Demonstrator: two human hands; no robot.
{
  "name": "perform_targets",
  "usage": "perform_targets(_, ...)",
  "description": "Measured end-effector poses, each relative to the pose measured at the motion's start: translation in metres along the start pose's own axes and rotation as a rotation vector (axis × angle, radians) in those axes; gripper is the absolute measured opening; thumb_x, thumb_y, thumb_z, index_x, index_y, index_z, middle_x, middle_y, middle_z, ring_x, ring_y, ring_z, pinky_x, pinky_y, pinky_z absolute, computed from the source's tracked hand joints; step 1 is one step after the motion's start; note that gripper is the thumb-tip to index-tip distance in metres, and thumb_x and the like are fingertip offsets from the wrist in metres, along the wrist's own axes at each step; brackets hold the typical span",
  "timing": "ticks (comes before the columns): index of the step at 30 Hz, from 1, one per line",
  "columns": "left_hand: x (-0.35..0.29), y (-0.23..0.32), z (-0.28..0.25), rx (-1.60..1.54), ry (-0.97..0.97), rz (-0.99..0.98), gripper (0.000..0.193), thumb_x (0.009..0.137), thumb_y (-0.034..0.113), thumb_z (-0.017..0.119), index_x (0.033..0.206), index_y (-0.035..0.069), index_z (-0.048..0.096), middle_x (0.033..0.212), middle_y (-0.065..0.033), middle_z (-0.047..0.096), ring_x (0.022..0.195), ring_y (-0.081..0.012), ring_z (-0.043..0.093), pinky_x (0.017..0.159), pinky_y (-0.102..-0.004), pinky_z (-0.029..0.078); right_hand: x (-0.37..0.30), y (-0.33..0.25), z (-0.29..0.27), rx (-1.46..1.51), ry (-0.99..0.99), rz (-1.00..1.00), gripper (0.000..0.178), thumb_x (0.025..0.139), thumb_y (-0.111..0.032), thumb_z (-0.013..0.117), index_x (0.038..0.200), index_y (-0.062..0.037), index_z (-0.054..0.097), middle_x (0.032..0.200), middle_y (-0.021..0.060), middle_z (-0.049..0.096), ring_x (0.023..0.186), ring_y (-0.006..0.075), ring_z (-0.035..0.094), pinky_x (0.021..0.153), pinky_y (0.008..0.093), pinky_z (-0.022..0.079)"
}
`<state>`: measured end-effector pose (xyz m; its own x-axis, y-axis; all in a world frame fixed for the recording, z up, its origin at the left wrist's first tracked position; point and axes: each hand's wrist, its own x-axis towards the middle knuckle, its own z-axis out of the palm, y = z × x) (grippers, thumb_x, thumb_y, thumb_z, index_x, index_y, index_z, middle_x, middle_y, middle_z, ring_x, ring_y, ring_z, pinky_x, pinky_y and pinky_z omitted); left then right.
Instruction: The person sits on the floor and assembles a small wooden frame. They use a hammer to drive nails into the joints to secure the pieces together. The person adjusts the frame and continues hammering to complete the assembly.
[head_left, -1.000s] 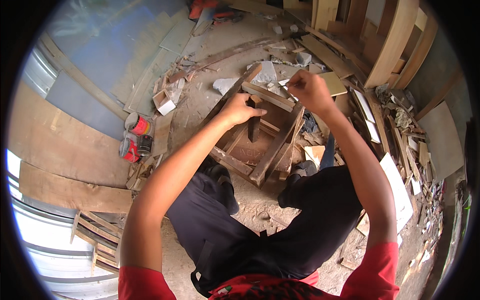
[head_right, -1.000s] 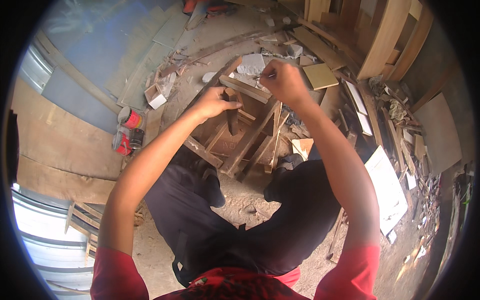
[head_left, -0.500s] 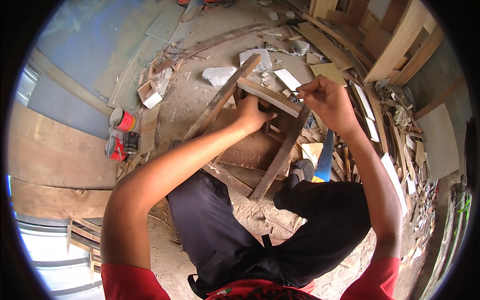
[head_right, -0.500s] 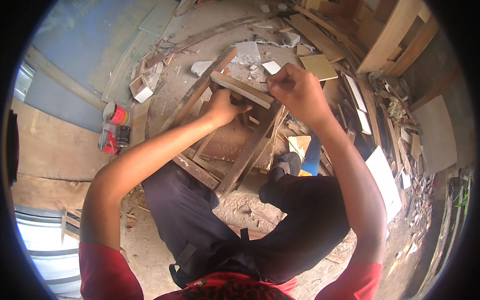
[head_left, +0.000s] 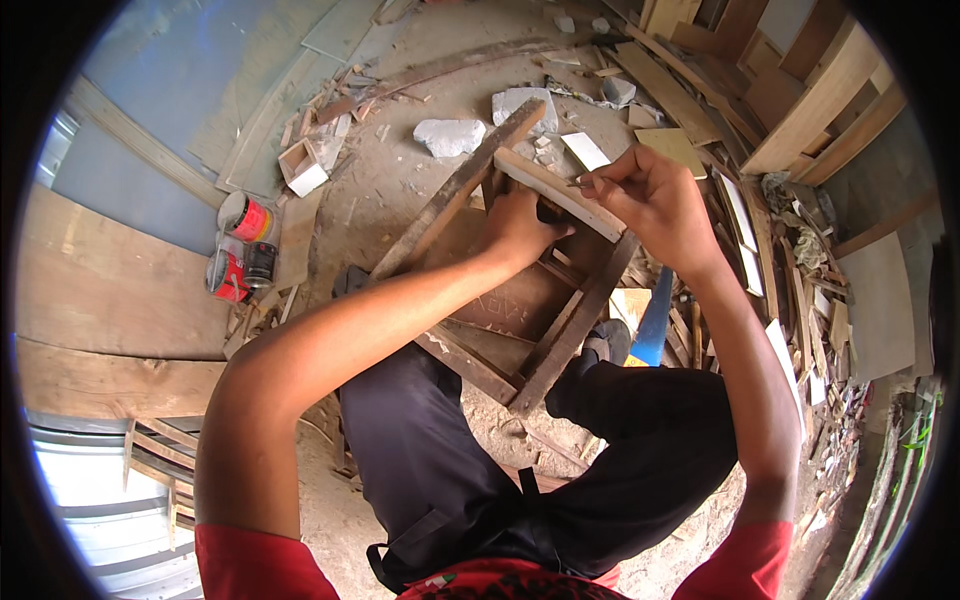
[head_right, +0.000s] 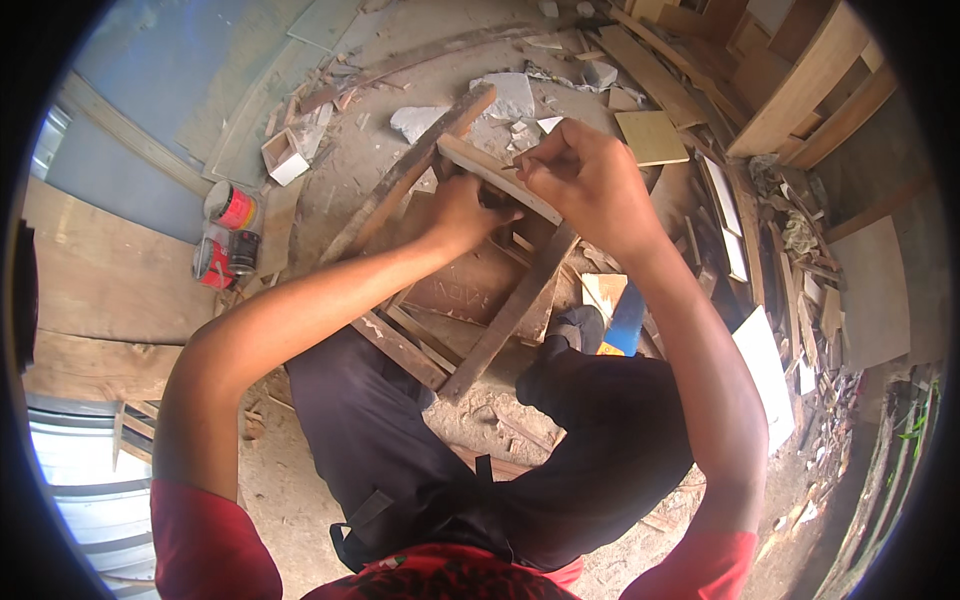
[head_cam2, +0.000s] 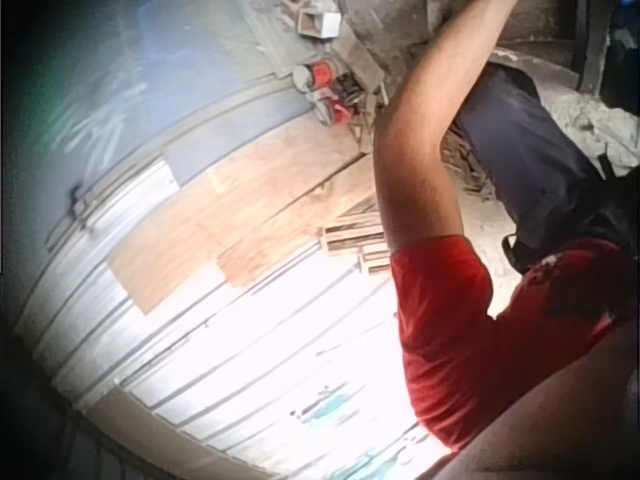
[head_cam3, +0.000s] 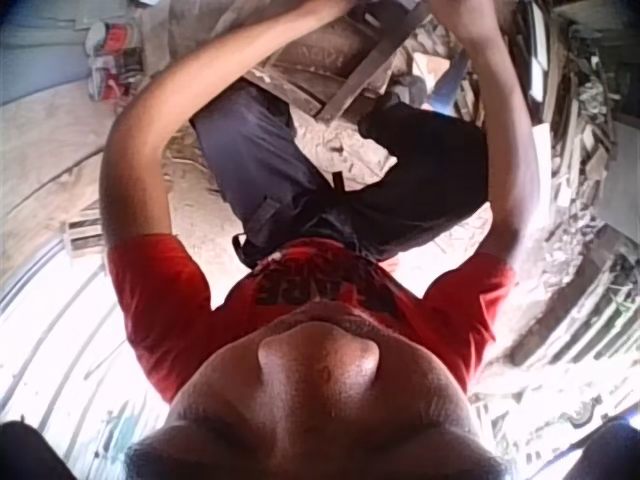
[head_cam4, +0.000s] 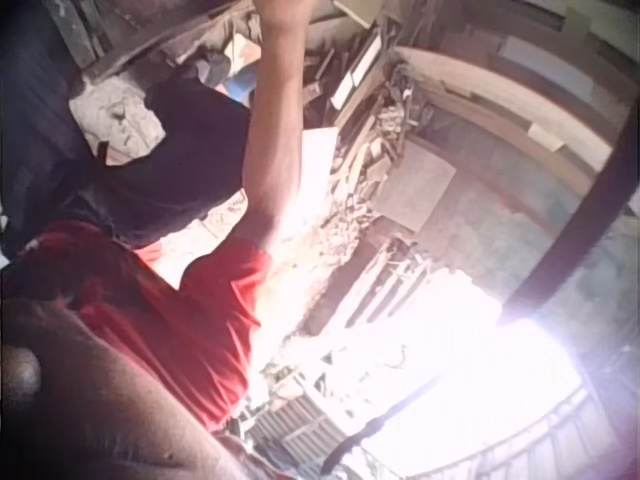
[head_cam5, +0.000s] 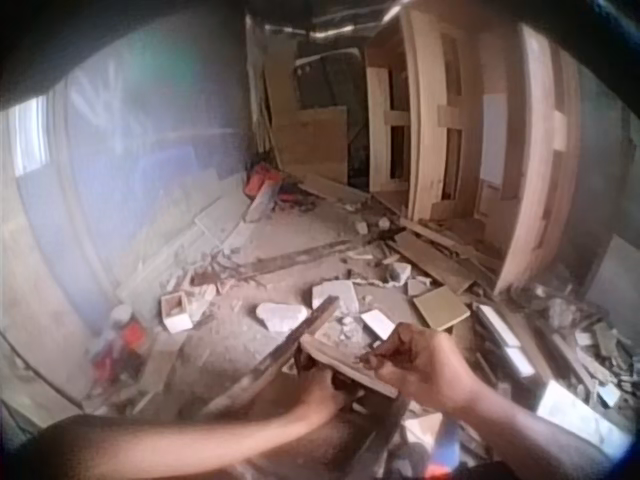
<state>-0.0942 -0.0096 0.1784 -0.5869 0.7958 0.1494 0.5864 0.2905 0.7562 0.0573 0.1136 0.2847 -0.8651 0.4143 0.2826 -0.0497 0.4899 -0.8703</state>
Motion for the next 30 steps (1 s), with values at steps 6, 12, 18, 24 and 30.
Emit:
perform_targets(6, 0.003, -0.004, 0.002, 0.046, -0.064, -0.036, 0.04, 0.078, 0.026, 0.083, 0.11, 0.005, 0.072, 0.102, -0.0123, 0.075, 0.1, -0.0274, 0.071, 0.088, -0.039, 0.055, 0.005, 0.002, 0.006, 0.044, -0.066, 0.043, 0.016, 0.093, -0.003, 0.068, 0.098, 0.0088, 0.059, 0.097, 0.0151, 0.073, 0.093, 0.014, 0.07, 0.082, 0.0259, 0.055)
perform_targets(12, 0.007, -0.005, -0.001, 0.031, -0.075, 0.01, 0.047, 0.077, 0.029, 0.084, 0.109, 0.0, 0.069, 0.106, -0.0225, 0.071, 0.103, -0.0356, 0.069, 0.091, -0.0419, 0.055, 0.005, 0.003, 0.005, -0.152, -0.006, 0.006, 0.015, 0.09, -0.004, 0.071, 0.098, 0.0049, 0.061, 0.091, 0.0119, 0.074, 0.086, 0.011, 0.07, 0.077, 0.0248, 0.055)
perform_targets(18, 0.003, 0.004, -0.005, 0.027, -0.089, 0.065, 0.046, 0.077, 0.03, 0.084, 0.111, 0.003, 0.07, 0.107, -0.021, 0.072, 0.102, -0.0358, 0.069, 0.089, -0.0425, 0.055, 0.012, 0.001, 0.009, -0.238, 0.051, 0.002, 0.022, 0.083, -0.008, 0.073, 0.099, 0.0023, 0.064, 0.09, 0.0153, 0.074, 0.086, 0.0185, 0.073, 0.079, 0.0316, 0.055)
perform_targets(24, 0.004, 0.006, -0.004, 0.061, -0.118, -0.004, 0.045, 0.077, 0.03, 0.084, 0.11, 0.003, 0.07, 0.105, -0.0206, 0.072, 0.103, -0.0357, 0.068, 0.088, -0.0428, 0.055, 0.015, 0.005, 0.015, -0.249, 0.041, -0.033, 0.017, 0.088, -0.008, 0.073, 0.098, 0.001, 0.063, 0.087, 0.0104, 0.075, 0.085, 0.0113, 0.072, 0.074, 0.0253, 0.054)
perform_targets(30, 0.003, 0.004, -0.003, 0.093, -0.111, 0.033, 0.042, 0.078, 0.03, 0.083, 0.107, 0.001, 0.071, 0.104, -0.021, 0.072, 0.103, -0.0358, 0.068, 0.088, -0.0432, 0.055, 0.016, 0.009, 0.013, -0.25, 0.055, -0.026, 0.016, 0.089, -0.005, 0.071, 0.1, 0.002, 0.062, 0.088, 0.0106, 0.074, 0.085, 0.0118, 0.072, 0.074, 0.0254, 0.055)
